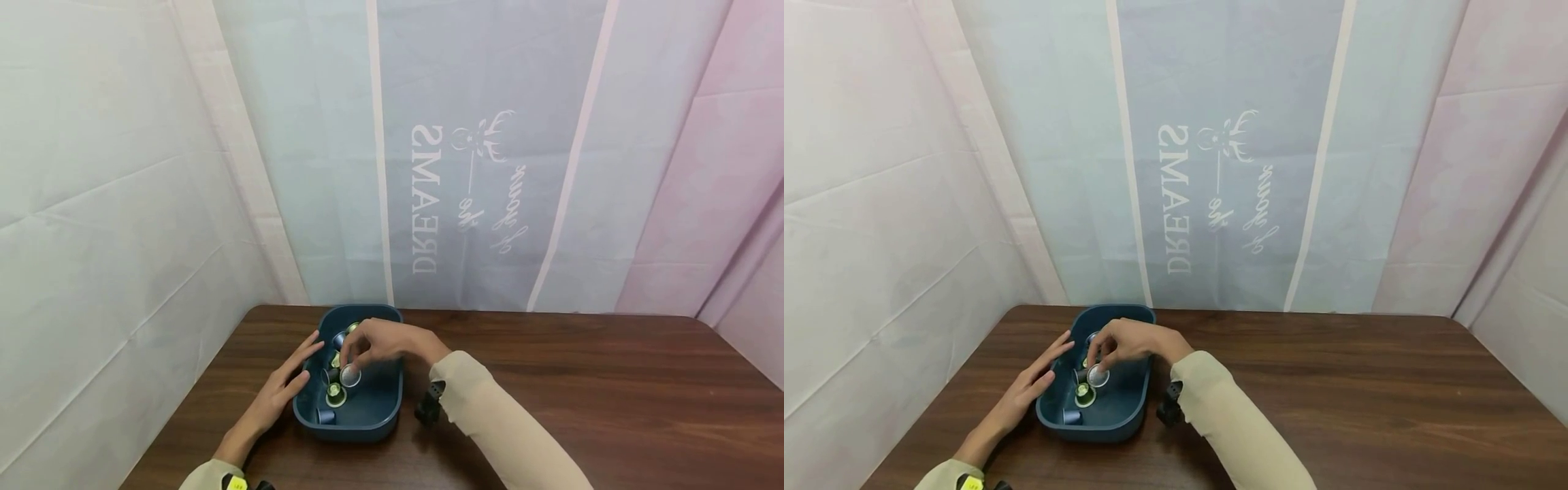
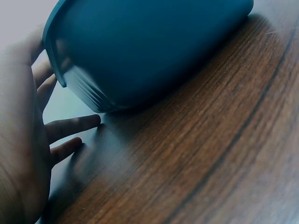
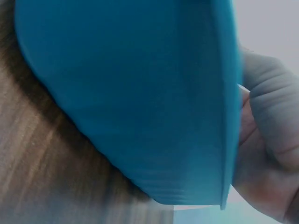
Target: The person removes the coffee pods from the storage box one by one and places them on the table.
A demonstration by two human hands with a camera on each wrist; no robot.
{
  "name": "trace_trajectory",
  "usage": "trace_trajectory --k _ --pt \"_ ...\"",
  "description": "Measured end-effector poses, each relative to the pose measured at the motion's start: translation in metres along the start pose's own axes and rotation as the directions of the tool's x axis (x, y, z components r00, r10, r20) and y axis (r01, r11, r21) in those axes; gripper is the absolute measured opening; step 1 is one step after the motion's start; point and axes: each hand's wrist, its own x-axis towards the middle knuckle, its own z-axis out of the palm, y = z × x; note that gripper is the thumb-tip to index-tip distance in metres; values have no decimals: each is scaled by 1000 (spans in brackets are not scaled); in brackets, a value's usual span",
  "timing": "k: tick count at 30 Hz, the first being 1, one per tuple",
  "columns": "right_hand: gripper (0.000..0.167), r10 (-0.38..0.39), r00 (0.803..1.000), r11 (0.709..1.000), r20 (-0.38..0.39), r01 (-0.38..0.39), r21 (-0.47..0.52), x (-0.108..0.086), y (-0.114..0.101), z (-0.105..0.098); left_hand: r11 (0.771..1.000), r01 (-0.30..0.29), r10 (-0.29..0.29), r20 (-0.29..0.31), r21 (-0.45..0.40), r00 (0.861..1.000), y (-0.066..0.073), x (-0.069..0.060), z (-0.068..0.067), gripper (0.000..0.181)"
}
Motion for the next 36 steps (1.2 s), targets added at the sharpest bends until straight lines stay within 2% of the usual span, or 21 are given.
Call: trace_trajectory --k 8,15,23,29,36 --pt "16 6 999 997 -54 -1 81 -12 -4 -15 1000 3 -3 -1 3 1000 1 0 0 52" --pt "20 -9 995 993 -103 21 114 -28 -2 -26 1000 4 -4 -6 12 1000 1 1 0 52" --pt "19 56 981 988 -188 -27 155 -49 0 -40 1000 5 -4 -9 25 1000 1 0 1 52" --pt "18 111 954 975 -278 -50 218 -70 6 -52 1000 0 0 -10 21 1000 0 0 -1 51" --pt "19 199 891 960 -409 -94 263 -98 24 -55 999 4 -4 -11 35 1000 3 -1 -1 51"
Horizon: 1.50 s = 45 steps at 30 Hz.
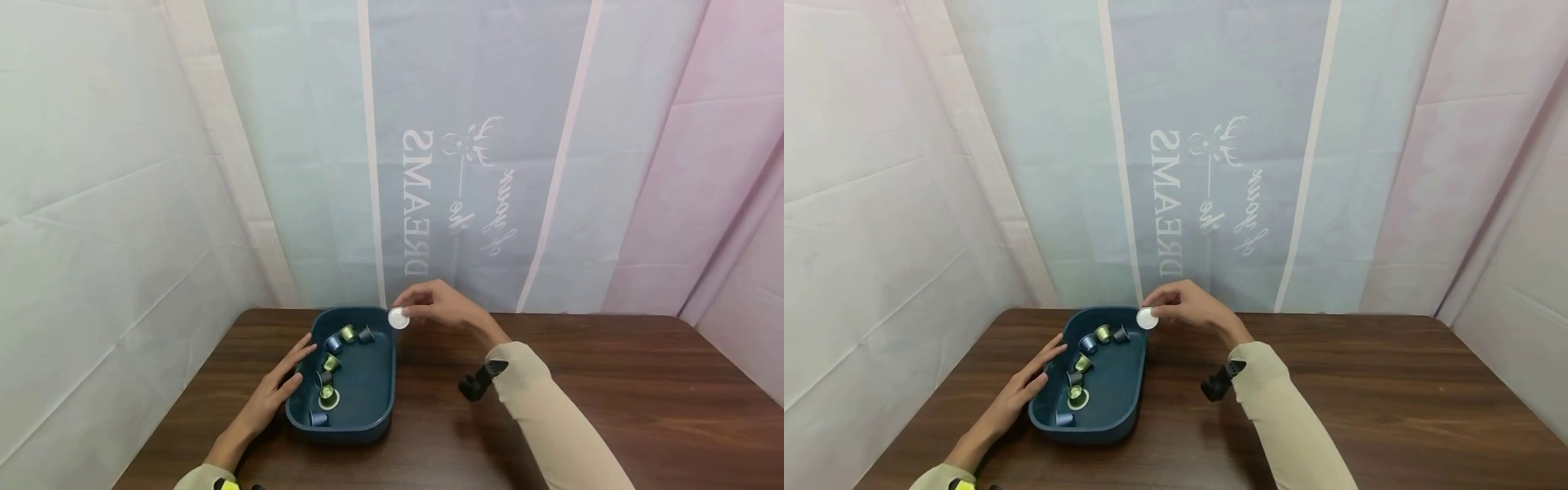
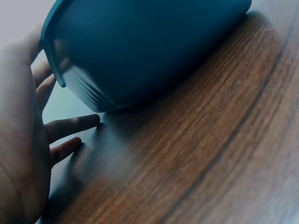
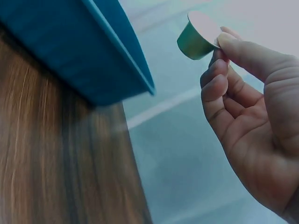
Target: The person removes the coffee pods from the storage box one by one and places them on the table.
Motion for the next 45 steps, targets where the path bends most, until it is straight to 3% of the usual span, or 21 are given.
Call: trace_trajectory --k 9,17,24,29,33,40,45 --pt "18 98 988 995 -119 -95 31 -24 28 -2 1000 -2 2 8 -10 1000 -4 -1 0 51" --pt "20 219 957 975 -192 -208 76 -36 51 6 1000 -13 13 7 -26 1000 -5 -3 -1 51" --pt "19 229 948 966 -219 -195 167 -42 69 14 1000 9 -9 10 -2 1000 -6 -4 -1 50" --pt "19 284 931 947 -228 -236 217 -46 80 20 1000 4 -4 13 -4 1000 -8 -4 0 51" --pt "20 297 922 944 -247 -245 221 -46 85 24 1000 2 -2 14 -13 1000 -8 -1 1 51" --pt "21 349 885 931 -308 -291 219 -43 82 29 1000 -6 6 15 -28 1000 -5 3 2 51" --pt "19 340 882 934 -326 -278 223 -41 87 32 1000 -4 4 10 -20 1000 -6 1 1 51"
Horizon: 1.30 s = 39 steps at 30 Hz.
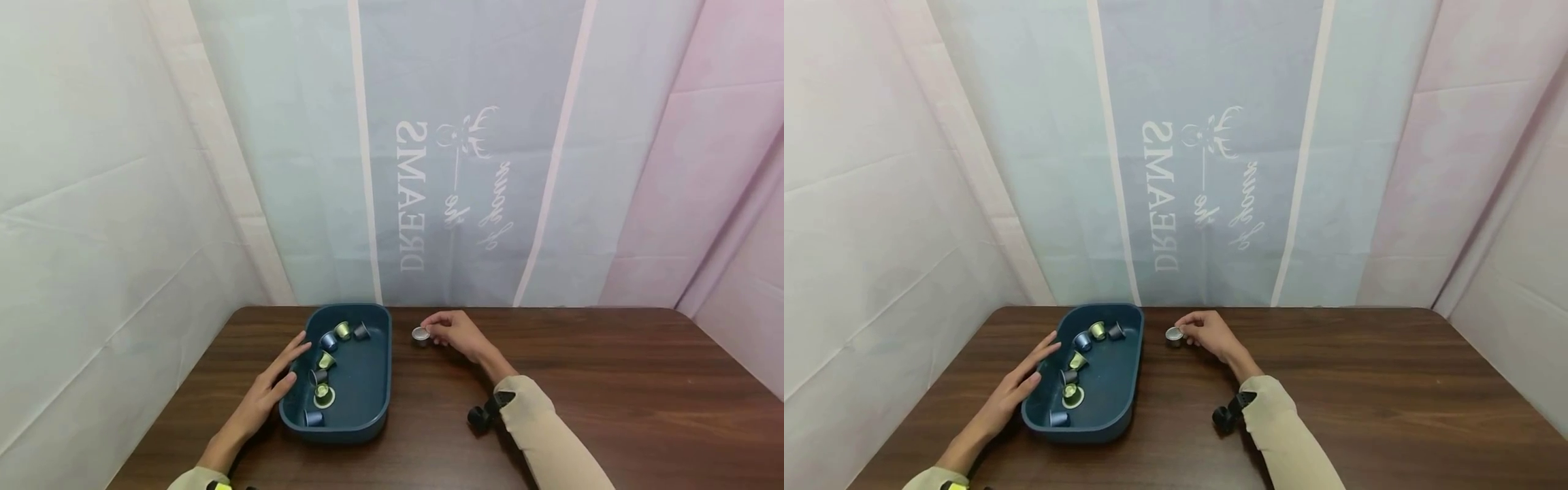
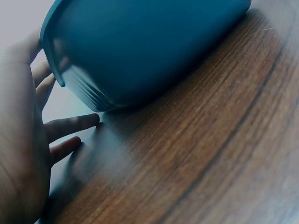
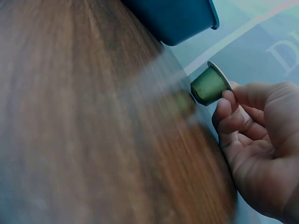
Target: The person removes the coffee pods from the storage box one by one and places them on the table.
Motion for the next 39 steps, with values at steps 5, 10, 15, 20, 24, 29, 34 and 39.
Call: trace_trajectory --k 5,10,15,20,24,29,34,39 --pt "23 -7 1000 1000 18 7 -5 1 4 0 1000 1 -1 1 7 1000 -1 -1 -1 51" --pt "26 -2 999 1000 36 2 -20 -2 4 -1 1000 -9 9 -5 -7 1000 -1 -2 -1 51" --pt "25 7 999 999 37 -5 -39 -6 3 -3 1000 -10 10 -5 -9 1000 0 -2 0 52" --pt "25 4 1000 999 26 -3 -45 -8 6 -6 1000 -6 6 1 -6 1000 1 0 1 52" --pt "24 9 1000 999 10 -8 -52 -10 7 -6 1000 -6 6 3 -1 1000 1 1 2 50" --pt "21 4 1000 997 -14 -5 -76 -11 8 -4 1000 -5 5 0 2 1000 2 1 2 50" --pt "22 -13 1000 997 -7 13 -73 -14 0 -2 1000 -11 11 -6 2 1000 1 -1 1 51" --pt "18 -14 999 997 -38 11 -76 -9 9 0 1000 -2 2 3 -6 1000 3 0 -1 51"
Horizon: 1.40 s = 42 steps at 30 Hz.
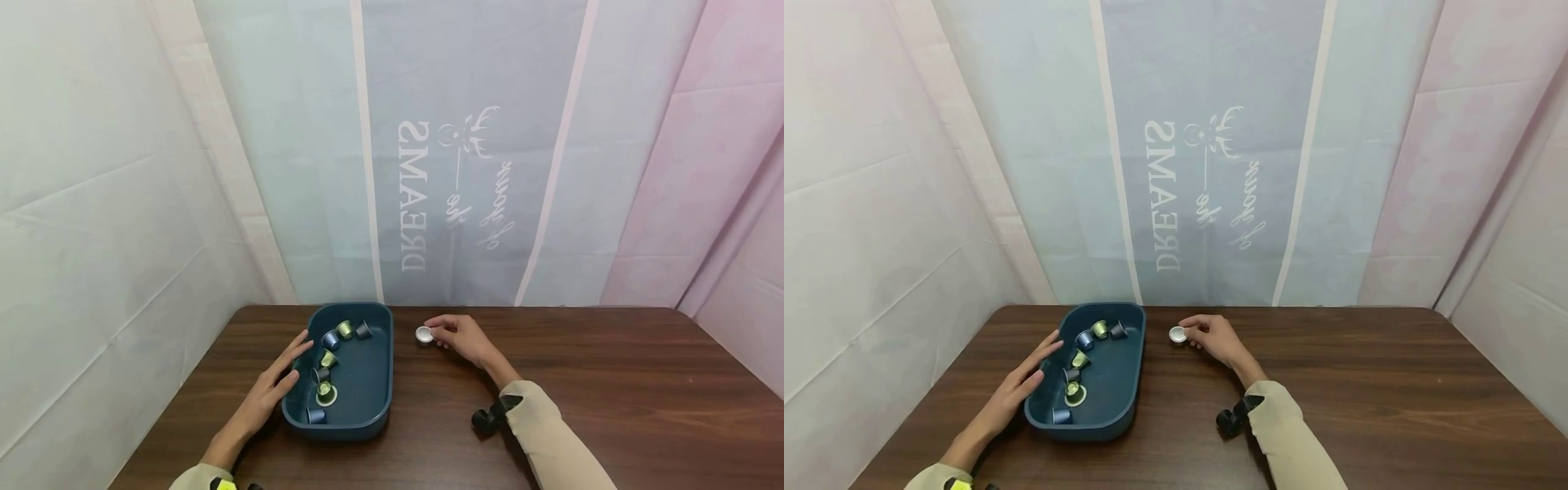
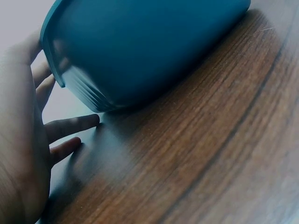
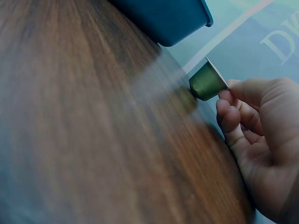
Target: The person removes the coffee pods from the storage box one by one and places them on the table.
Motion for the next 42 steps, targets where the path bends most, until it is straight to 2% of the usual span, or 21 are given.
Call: trace_trajectory --k 15,19,26,30,33,36,39,42 --pt "19 -20 999 998 -25 18 -58 -3 -3 -1 1000 -6 6 -6 17 1000 1 0 -1 55" --pt "24 -3 996 999 -87 -1 -46 -3 -5 -1 1000 2 -2 -2 15 1000 3 1 -1 54" --pt "35 73 970 995 -230 -56 82 -3 -9 -2 1000 6 -5 0 16 1000 2 0 0 54" --pt "32 49 964 996 -261 -28 81 -5 -18 -5 1000 -1 1 5 14 1000 0 1 1 52" --pt "32 16 972 997 -235 2 74 -7 -29 -4 1000 -7 7 3 18 1000 -1 0 1 51" --pt "35 -17 984 997 -175 30 75 -7 -38 -1 1000 -8 8 -1 11 1000 -1 -1 0 50" --pt "36 -62 992 990 -108 75 122 -5 -49 4 1000 -5 5 1 1 1000 -1 -2 0 50" --pt "31 -122 992 974 -34 126 189 -3 -62 9 1000 -5 5 1 -2 1000 -1 0 2 50"
